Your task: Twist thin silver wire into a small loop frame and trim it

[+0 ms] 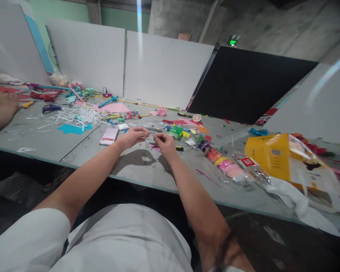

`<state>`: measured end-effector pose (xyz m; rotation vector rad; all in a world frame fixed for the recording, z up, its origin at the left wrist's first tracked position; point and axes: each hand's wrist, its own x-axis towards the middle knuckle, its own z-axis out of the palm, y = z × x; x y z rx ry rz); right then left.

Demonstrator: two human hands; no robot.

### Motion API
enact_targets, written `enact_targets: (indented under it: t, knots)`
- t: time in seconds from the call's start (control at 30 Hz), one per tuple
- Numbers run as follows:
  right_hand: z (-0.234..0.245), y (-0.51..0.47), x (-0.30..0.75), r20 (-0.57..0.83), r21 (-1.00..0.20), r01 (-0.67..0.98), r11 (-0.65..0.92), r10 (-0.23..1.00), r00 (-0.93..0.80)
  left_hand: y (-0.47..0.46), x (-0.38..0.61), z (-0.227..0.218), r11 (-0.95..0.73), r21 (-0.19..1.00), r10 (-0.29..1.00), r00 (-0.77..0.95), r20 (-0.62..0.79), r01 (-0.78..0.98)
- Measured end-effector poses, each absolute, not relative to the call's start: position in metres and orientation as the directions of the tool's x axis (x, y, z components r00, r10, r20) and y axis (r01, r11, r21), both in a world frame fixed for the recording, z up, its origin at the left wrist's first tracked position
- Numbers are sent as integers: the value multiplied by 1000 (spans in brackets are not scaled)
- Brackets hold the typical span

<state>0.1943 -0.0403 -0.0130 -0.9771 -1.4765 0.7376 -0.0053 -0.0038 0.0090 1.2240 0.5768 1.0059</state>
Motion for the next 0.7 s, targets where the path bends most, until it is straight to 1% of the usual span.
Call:
enact_targets:
  t: [0.13, 0.33, 0.7]
  knots:
    - [-12, -42, 192, 484, -865, 163, 474, 874, 27, -2, -4, 7, -36, 944, 865, 463, 194, -328]
    - [-10, -44, 191, 480, -872, 127, 473, 877, 33, -6, -5, 6, -99, 943, 836, 487, 252, -318]
    - [-11, -43, 190, 392, -914, 98, 393, 920, -21, -12, -4, 8, -314, 931, 755, 545, 364, -187]
